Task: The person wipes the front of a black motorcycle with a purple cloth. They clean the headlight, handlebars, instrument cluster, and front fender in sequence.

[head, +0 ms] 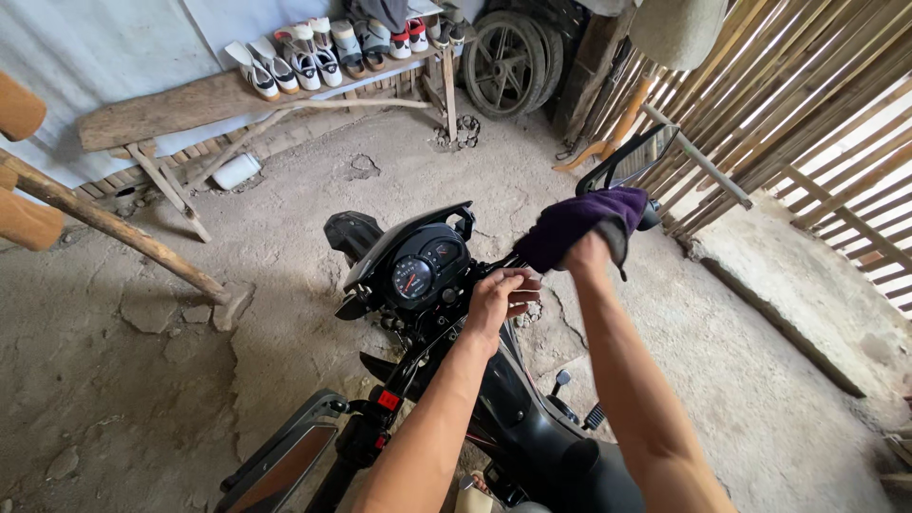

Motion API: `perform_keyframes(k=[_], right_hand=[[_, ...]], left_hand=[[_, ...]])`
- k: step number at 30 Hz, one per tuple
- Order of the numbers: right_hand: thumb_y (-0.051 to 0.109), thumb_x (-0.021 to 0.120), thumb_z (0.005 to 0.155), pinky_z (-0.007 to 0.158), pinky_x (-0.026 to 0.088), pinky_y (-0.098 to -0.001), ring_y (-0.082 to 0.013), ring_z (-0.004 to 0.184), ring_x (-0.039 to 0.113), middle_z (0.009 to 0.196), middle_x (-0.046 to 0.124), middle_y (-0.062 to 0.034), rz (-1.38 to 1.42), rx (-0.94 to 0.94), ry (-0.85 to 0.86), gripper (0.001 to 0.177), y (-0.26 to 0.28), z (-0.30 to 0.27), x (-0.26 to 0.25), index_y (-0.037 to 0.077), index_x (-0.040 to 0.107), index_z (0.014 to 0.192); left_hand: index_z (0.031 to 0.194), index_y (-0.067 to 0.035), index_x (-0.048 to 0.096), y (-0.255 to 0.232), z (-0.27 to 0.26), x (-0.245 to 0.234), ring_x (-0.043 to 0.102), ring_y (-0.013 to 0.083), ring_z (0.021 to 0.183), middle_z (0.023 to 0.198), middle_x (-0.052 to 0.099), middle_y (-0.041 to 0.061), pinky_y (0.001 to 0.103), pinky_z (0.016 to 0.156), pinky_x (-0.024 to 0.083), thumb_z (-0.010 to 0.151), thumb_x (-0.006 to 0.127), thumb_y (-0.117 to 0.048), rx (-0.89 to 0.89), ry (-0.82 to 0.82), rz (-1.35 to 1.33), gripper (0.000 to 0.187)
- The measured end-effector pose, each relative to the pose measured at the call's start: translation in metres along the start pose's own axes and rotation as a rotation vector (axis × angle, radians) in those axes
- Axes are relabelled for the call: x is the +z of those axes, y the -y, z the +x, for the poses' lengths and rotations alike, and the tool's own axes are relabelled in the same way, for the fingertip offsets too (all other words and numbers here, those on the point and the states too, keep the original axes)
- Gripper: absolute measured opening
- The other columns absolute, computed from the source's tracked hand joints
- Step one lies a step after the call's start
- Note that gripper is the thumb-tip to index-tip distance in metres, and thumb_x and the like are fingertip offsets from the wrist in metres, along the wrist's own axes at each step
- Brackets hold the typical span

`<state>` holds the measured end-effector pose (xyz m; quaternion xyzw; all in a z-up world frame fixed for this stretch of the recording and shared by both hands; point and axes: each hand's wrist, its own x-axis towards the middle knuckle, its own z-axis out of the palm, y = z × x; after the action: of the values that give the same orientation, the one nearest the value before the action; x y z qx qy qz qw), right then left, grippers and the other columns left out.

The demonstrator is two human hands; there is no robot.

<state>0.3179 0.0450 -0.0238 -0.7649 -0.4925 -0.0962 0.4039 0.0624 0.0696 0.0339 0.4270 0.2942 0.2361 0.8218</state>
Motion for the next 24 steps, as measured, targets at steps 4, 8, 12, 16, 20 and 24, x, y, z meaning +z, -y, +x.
perform_keyframes(k=[4, 8, 12, 16, 20, 24], right_hand=[[0.021, 0.068, 0.093, 0.096, 0.053, -0.0417, -0.0311, 0.108, 0.067, 0.114, 0.071, -0.0163, 0.072, 0.115, 0.163, 0.027, -0.033, 0.000, -0.036, 0.008, 0.069, 0.117], [0.018, 0.066, 0.092, 0.093, 0.051, -0.0443, -0.0345, 0.106, 0.065, 0.113, 0.068, -0.0184, -0.047, 0.005, 0.017, 0.027, 0.020, -0.013, -0.035, 0.006, 0.067, 0.117], [0.011, 0.065, 0.089, 0.088, 0.049, -0.0483, -0.0392, 0.101, 0.061, 0.110, 0.065, -0.0206, -0.204, -0.105, -0.032, 0.026, 0.069, -0.031, -0.024, 0.005, 0.066, 0.114], [0.009, 0.062, 0.085, 0.093, 0.050, -0.0473, -0.0393, 0.105, 0.061, 0.112, 0.066, -0.0200, -0.294, -0.150, 0.219, 0.027, 0.060, -0.031, -0.007, 0.007, 0.066, 0.111], [0.015, 0.062, 0.089, 0.099, 0.049, -0.0467, -0.0392, 0.109, 0.062, 0.115, 0.068, -0.0183, -0.061, -0.162, -0.017, 0.026, 0.060, -0.041, 0.010, 0.008, 0.067, 0.113], [0.019, 0.064, 0.088, 0.095, 0.049, -0.0463, -0.0379, 0.109, 0.061, 0.115, 0.068, -0.0184, -0.170, -0.128, -0.185, 0.031, 0.054, -0.044, 0.055, 0.007, 0.068, 0.116]], left_hand=[[0.107, -0.012, 0.072, 0.005, -0.003, -0.002, 0.075, 0.0137, 0.087, 0.097, 0.079, 0.004, 0.028, 0.074, 0.055, 0.097, 0.055, -0.023, 0.010, 0.003, 0.013, 0.022], [0.107, -0.012, 0.072, 0.010, 0.001, -0.002, 0.075, 0.0127, 0.085, 0.097, 0.079, 0.004, 0.028, 0.074, 0.055, 0.097, 0.054, -0.022, 0.012, -0.015, 0.015, 0.023], [0.109, -0.010, 0.071, 0.019, 0.007, -0.007, 0.074, 0.0136, 0.083, 0.097, 0.079, 0.005, 0.028, 0.074, 0.055, 0.097, 0.054, -0.023, 0.024, -0.011, 0.010, 0.024], [0.109, -0.009, 0.071, 0.022, 0.010, -0.007, 0.074, 0.0138, 0.084, 0.097, 0.079, 0.005, 0.029, 0.074, 0.056, 0.097, 0.055, -0.021, 0.018, -0.017, 0.013, 0.024], [0.110, -0.009, 0.071, 0.019, -0.001, -0.016, 0.073, 0.0140, 0.084, 0.097, 0.078, 0.005, 0.029, 0.073, 0.055, 0.097, 0.056, -0.022, -0.002, -0.024, -0.029, 0.024], [0.110, -0.008, 0.070, 0.008, -0.016, -0.030, 0.074, 0.0140, 0.086, 0.096, 0.077, 0.005, 0.029, 0.074, 0.056, 0.097, 0.057, -0.022, 0.015, -0.037, -0.023, 0.023]])
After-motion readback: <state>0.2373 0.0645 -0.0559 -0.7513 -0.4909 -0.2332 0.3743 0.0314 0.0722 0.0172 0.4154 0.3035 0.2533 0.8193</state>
